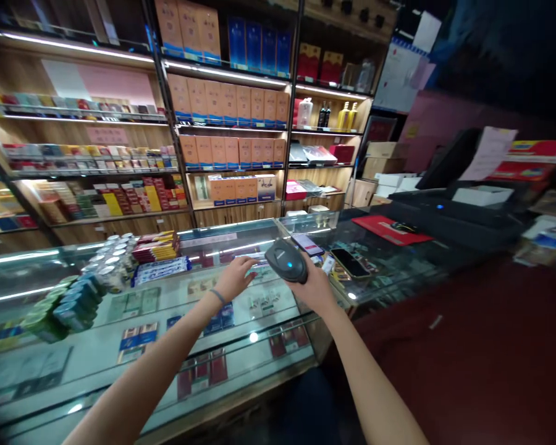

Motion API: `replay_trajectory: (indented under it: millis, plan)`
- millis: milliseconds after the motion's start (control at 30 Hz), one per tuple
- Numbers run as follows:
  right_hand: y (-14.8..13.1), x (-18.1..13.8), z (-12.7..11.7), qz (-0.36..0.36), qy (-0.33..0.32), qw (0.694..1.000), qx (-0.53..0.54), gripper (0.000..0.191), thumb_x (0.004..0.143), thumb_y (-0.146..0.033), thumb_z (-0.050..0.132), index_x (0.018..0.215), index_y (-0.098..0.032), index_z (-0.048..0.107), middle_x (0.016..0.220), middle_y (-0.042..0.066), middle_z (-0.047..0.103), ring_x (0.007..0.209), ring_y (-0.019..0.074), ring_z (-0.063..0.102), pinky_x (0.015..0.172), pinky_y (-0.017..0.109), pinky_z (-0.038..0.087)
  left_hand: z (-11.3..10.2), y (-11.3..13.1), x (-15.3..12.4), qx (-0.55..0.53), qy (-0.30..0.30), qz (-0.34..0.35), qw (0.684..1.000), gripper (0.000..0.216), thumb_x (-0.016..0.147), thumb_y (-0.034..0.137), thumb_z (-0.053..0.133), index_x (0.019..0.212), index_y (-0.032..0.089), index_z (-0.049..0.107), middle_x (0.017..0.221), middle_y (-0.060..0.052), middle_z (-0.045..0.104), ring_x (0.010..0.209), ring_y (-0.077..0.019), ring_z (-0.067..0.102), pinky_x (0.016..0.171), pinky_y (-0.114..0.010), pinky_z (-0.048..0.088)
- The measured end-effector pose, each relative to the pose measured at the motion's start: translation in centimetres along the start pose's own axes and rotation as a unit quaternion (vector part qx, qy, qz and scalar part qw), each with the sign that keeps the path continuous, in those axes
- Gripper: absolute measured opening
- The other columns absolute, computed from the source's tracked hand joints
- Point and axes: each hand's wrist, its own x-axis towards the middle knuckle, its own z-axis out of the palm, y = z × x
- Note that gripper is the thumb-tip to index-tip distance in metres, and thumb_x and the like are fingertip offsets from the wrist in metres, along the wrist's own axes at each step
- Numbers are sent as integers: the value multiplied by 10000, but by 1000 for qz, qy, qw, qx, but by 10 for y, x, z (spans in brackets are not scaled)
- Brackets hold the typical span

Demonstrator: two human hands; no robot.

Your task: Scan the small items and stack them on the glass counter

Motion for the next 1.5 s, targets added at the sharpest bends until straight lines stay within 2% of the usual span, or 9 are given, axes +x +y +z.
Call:
replay_trajectory:
  millis: [100,200,367,533,733,933,1133,1333,1500]
  plan:
    - [12,-12,-34,22,43,999,0,496,720,-291,708,1199,-221,599,997,60,752,918,259,703,780,347,550,38,38,30,-60,-9,12,998,316,925,287,586,1223,190,625,1156,-119,638,1101,-258,602,970,-415,507]
    - [24,-26,-68,52,77,996,-12,434,724,-321,715,1132,-201,623,913,62,754,813,246,699,729,354,556,75,71,56,-102,-31,-5,994,332,917,349,602,1208,192,633,1146,-116,641,1045,-242,628,944,-396,519]
    - [42,-45,-107,84,133,987,-40,483,714,-427,744,1118,-179,649,823,82,752,800,281,701,688,388,565,122,115,92,-70,-102,-76,989,434,903,476,604,1200,162,643,1138,-146,655,1070,-257,637,957,-375,495]
    - [48,-53,-121,92,150,983,-57,472,730,-477,732,1095,-184,661,793,77,752,771,277,705,672,383,565,140,148,110,10,-118,-160,980,561,902,626,512,1074,123,693,1114,-188,653,1109,-315,607,923,-410,474]
    - [52,-49,-118,92,149,983,-56,497,732,-465,728,1126,-173,652,837,93,753,804,284,705,676,388,565,140,153,110,43,-129,-190,972,309,936,345,538,1104,119,665,1142,-172,654,1100,-288,615,891,-370,479]
    - [47,-38,-95,77,144,986,-34,463,715,-423,728,1108,-190,655,794,65,746,812,279,704,684,380,568,114,131,92,45,-152,-145,977,246,931,179,462,1114,148,624,1088,-151,690,1056,-262,654,840,-335,498]
    - [27,-28,-63,64,88,994,-11,415,731,-324,709,1112,-176,639,853,58,748,785,245,693,719,362,557,61,94,56,11,-168,-130,977,238,949,234,461,1162,187,556,964,-123,723,902,-256,700,761,-338,501]
    - [6,-9,-24,54,74,996,16,475,721,-325,702,1171,-189,629,892,72,748,857,276,700,745,392,565,-9,27,14,-71,-66,-176,980,254,940,328,509,1154,209,575,976,-82,734,895,-241,696,757,-312,490]
    - [-7,10,19,38,56,996,53,507,729,-352,708,1200,-183,625,912,88,753,856,287,708,719,387,566,-71,-36,-33,-134,14,-255,957,250,905,430,522,934,213,642,849,-19,735,656,-176,675,676,-277,485]
